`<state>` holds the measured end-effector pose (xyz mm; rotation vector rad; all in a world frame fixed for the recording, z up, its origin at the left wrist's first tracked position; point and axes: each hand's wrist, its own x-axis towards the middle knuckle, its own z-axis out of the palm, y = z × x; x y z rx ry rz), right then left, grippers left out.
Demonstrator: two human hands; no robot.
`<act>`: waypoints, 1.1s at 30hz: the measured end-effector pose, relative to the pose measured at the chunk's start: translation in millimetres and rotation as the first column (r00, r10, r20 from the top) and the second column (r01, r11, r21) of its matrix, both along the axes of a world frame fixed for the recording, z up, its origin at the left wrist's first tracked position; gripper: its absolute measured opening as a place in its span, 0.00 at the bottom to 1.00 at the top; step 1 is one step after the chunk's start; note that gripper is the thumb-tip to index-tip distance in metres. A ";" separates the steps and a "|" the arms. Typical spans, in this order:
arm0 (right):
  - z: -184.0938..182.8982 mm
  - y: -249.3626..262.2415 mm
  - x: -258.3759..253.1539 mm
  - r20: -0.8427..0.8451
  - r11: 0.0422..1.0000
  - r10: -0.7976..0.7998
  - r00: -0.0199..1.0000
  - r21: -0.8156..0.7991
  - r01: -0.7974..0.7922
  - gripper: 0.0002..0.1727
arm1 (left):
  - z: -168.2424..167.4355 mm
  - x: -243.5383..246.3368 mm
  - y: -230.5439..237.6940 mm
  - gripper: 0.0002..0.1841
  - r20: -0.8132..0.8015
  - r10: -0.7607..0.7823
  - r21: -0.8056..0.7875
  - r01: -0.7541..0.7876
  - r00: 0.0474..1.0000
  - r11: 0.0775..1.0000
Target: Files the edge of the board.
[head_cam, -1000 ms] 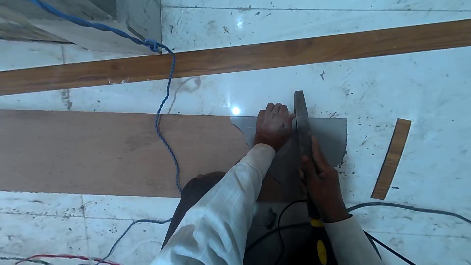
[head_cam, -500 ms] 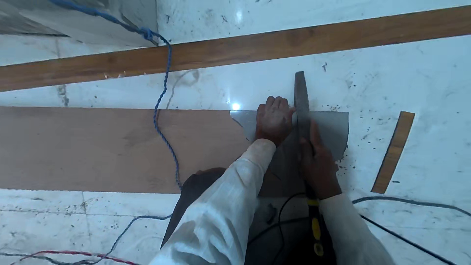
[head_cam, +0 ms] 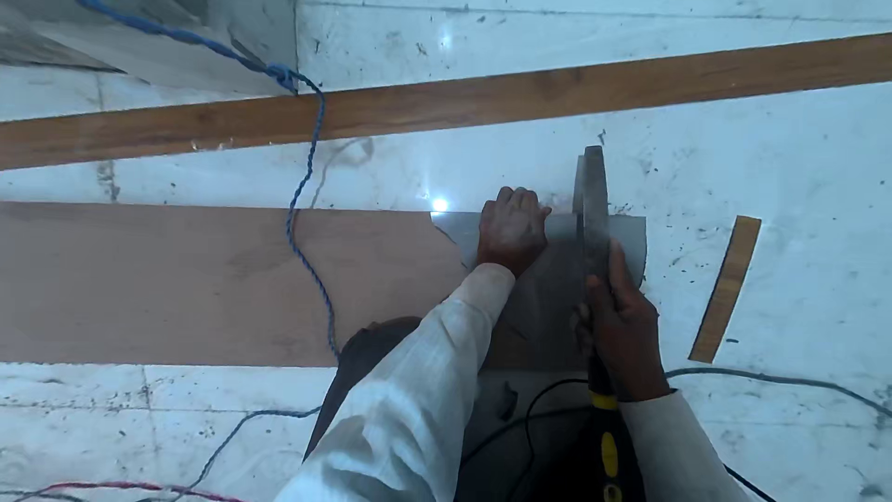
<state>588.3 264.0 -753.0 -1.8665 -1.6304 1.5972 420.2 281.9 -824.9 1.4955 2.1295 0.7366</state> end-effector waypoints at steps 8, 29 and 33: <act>-1.2 -10.8 -2.5 -0.027 0.998 0.024 0.999 -0.063 -0.026 0.33 | 1.7 -1.7 1.4 0.15 0.024 0.007 0.005 -0.007 1.000 1.000; -16.0 -13.7 -19.1 0.257 0.956 0.213 0.943 0.142 -0.255 0.32 | 0.2 -1.3 4.2 0.14 -0.029 0.020 0.014 -0.020 0.999 1.000; -14.9 -15.7 -19.0 0.308 0.935 0.230 0.923 0.194 -0.298 0.32 | 3.3 2.3 2.6 0.14 -0.017 0.005 -0.010 -0.005 1.000 1.000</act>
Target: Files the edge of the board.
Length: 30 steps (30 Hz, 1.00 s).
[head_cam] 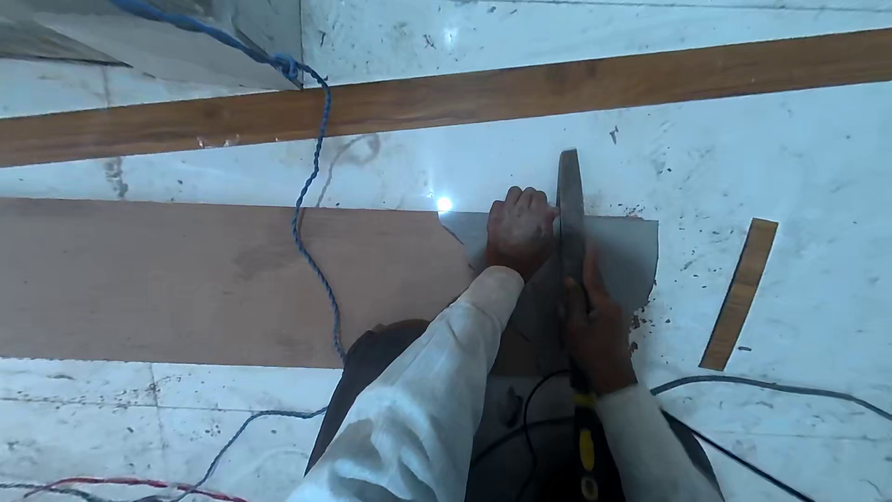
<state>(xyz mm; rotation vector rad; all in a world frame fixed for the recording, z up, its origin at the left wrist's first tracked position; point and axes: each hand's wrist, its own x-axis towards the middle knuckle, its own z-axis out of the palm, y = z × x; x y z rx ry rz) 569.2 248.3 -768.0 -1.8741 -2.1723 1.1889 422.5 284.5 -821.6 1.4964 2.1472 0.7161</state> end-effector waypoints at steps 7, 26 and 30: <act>-4.1 22.8 -20.5 0.037 1.000 -0.012 0.999 0.004 0.012 0.32 | 1.7 -1.6 -0.6 0.16 0.007 -0.030 -0.042 0.031 1.000 0.999; 18.8 4.1 23.3 -0.236 0.940 -0.264 0.935 -0.281 0.194 0.33 | -5.6 -2.0 -5.1 0.12 -0.012 0.033 0.101 -0.032 0.999 0.994; 14.6 0.3 21.7 -0.234 0.921 -0.279 0.931 -0.339 0.191 0.33 | -5.5 -2.6 -5.3 0.12 0.000 0.030 0.098 -0.030 1.000 0.995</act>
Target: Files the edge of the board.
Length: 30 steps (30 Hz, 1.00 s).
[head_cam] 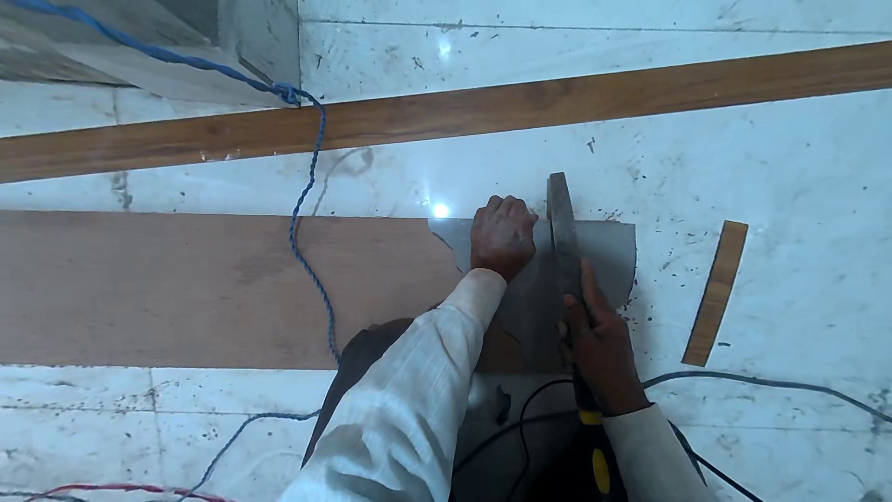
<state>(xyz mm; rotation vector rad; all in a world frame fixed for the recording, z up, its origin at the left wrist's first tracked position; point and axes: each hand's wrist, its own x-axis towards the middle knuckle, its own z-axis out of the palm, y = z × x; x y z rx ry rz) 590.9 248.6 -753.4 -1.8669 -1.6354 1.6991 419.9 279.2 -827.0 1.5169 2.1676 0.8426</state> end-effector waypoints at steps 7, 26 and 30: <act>-2.9 -2.8 -4.0 0.011 0.999 0.034 0.999 -0.024 -0.033 0.32 | 5.6 -1.9 2.3 0.14 0.063 -0.008 -0.084 0.013 0.998 0.996; -14.7 10.8 -34.0 0.349 0.909 0.227 0.909 0.259 -0.326 0.32 | 9.3 0.7 0.0 0.15 0.055 -0.044 -0.169 0.053 0.997 0.984; -17.2 32.4 -43.3 0.270 0.938 0.195 0.943 0.229 -0.260 0.32 | 11.3 -2.2 5.3 0.14 0.033 -0.040 -0.133 0.045 0.999 0.990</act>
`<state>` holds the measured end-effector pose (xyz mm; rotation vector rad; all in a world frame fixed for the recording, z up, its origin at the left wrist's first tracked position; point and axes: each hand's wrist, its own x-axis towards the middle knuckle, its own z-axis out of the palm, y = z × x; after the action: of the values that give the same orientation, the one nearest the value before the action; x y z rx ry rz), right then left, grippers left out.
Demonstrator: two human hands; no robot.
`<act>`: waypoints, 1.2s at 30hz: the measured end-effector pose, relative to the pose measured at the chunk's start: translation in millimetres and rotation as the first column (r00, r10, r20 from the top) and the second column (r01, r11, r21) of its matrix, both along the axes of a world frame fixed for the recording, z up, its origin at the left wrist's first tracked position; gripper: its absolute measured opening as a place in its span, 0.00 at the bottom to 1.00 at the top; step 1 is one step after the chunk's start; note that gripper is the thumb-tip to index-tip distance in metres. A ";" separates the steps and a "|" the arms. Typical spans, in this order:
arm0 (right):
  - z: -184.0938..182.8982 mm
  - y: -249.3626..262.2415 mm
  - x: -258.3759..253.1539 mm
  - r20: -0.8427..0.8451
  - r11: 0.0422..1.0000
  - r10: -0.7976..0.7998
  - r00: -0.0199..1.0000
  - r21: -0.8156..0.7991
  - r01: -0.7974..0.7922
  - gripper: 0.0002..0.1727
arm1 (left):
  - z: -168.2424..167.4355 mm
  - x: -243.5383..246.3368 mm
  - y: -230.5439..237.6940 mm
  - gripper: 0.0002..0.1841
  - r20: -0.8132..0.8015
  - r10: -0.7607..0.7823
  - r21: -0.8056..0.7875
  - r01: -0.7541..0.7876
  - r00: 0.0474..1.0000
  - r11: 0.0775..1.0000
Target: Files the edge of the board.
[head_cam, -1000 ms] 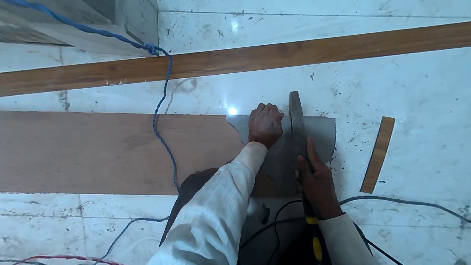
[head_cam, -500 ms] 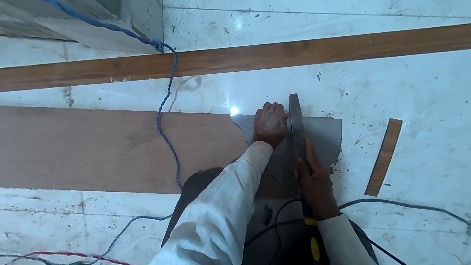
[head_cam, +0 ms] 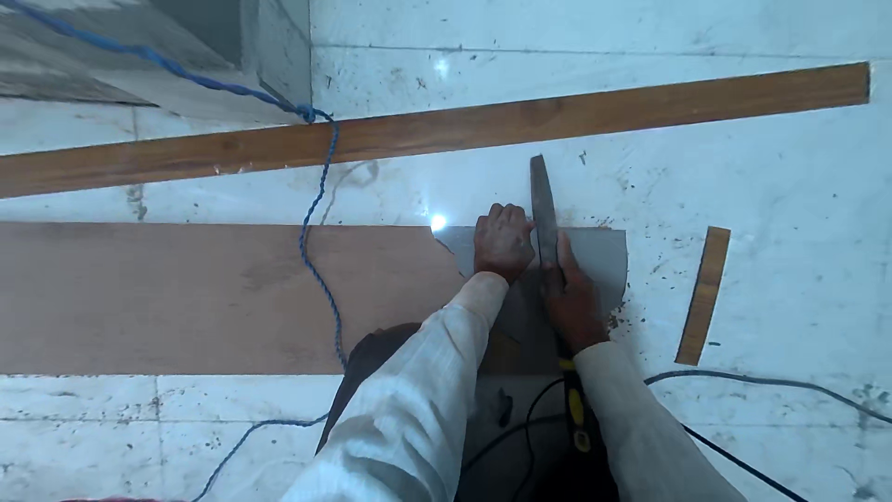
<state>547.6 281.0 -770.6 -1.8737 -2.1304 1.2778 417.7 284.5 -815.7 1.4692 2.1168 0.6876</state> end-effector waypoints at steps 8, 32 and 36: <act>25.7 -27.2 58.0 -0.216 0.947 -0.312 0.925 0.004 0.321 0.33 | -5.3 1.7 -0.7 0.13 0.015 0.034 0.030 -0.035 0.999 0.999; 20.5 -43.2 38.4 -0.144 0.956 -0.180 0.973 -0.258 0.139 0.33 | -2.5 0.1 0.0 0.14 0.057 0.037 -0.006 -0.037 0.998 0.999; 18.0 -47.1 37.6 -0.170 0.955 -0.198 0.965 -0.257 0.151 0.33 | -2.1 -0.6 -0.5 0.13 0.061 0.032 -0.021 -0.031 0.998 0.999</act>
<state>585.2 233.9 -752.5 -1.8788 -1.7375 1.6638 417.1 283.9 -817.8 1.3895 2.0986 0.7111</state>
